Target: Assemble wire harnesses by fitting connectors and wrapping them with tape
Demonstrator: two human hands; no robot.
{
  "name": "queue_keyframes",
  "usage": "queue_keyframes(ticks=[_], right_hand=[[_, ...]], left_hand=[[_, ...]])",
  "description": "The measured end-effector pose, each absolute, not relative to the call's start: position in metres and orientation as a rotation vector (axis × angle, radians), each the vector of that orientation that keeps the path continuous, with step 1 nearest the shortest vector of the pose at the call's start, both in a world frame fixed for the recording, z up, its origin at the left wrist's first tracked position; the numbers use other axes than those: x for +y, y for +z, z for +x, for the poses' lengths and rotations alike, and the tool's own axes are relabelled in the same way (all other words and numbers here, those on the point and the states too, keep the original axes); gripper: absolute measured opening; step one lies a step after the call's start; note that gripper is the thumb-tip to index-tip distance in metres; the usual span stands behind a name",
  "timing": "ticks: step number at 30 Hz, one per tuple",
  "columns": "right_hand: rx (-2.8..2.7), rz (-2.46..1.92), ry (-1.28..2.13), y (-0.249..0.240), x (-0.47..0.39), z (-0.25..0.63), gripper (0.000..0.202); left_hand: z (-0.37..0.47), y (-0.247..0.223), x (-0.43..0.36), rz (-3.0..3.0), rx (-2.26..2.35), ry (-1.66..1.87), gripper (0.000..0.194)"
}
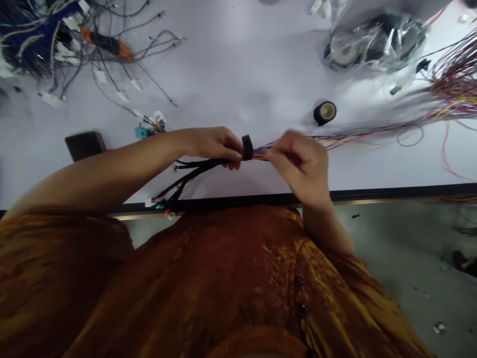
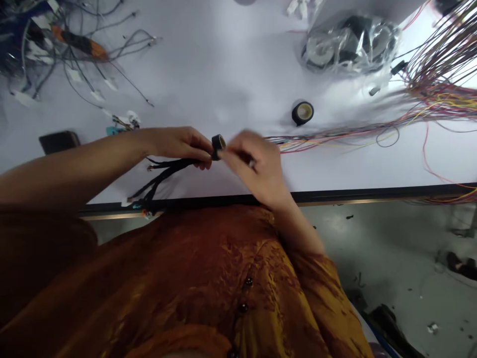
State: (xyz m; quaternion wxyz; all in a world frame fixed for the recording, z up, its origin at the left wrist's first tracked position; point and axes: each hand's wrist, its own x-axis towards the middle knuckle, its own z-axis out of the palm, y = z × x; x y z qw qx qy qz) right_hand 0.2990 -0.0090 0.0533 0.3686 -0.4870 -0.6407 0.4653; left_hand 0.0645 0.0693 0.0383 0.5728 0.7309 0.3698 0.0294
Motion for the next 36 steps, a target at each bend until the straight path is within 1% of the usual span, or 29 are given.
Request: queue_keyframes(ticks=[2, 4, 7, 9, 12, 14, 18, 21, 22, 24, 26, 28, 31, 33, 36], right_hand=[[-1.644, -1.247, 1.376, 0.042, -0.032, 0.307, 0.025], [-1.456, -1.268, 1.472, 0.019, -0.041, 0.303, 0.028], [-1.242, -1.144, 1.556, -0.015, -0.031, 0.283, 0.040], [-1.304, -1.106, 1.530, -0.026, -0.024, 0.270, 0.041], [-1.459, -1.202, 1.334, -0.019, -0.033, 0.265, 0.041], [-1.483, -1.243, 1.323, -0.004, -0.044, 0.267, 0.038], [-1.328, -1.129, 1.595, 0.029, -0.031, 0.269, 0.034], [-1.197, -0.981, 1.649, 0.041, -0.010, 0.273, 0.048], [-1.186, -0.976, 1.665, 0.041, -0.009, 0.278, 0.047], [-1.226, -1.031, 1.753, 0.035, -0.016, 0.289, 0.035], [-1.239, -1.094, 1.820, 0.021, -0.028, 0.298, 0.031], [-1.146, -1.089, 1.758, 0.003, -0.034, 0.298, 0.028], [-1.125, -0.962, 1.660, -0.020, -0.024, 0.284, 0.031], [-1.314, -0.960, 1.590, -0.027, -0.015, 0.279, 0.024], [-1.625, -1.150, 1.321, -0.023, -0.019, 0.295, 0.025]], left_hand=[[0.059, 0.038, 0.078, 1.765, 0.960, 0.131, 0.019], [0.057, 0.039, 0.083, 1.798, 1.021, 0.168, 0.021], [0.059, 0.044, 0.085, 1.815, 1.028, 0.142, 0.020], [0.063, 0.050, 0.081, 1.806, 0.976, 0.061, 0.017], [0.066, 0.055, 0.069, 1.812, 1.004, -0.016, 0.020], [0.068, 0.053, 0.059, 1.912, 1.088, -0.021, 0.024], [0.071, 0.044, 0.045, 2.134, 1.080, -0.004, 0.028], [0.071, 0.042, 0.045, 2.041, 0.981, -0.047, 0.024], [0.070, 0.044, 0.047, 1.958, 0.959, -0.065, 0.023], [0.067, 0.049, 0.052, 1.776, 0.927, -0.080, 0.025], [0.066, 0.056, 0.059, 1.644, 0.898, -0.100, 0.027], [0.067, 0.063, 0.065, 1.576, 0.867, -0.138, 0.028], [0.075, 0.069, 0.070, 1.527, 0.841, -0.187, 0.031], [0.080, 0.069, 0.068, 1.536, 0.855, -0.205, 0.036], [0.083, 0.061, 0.059, 1.658, 0.981, -0.155, 0.042]])
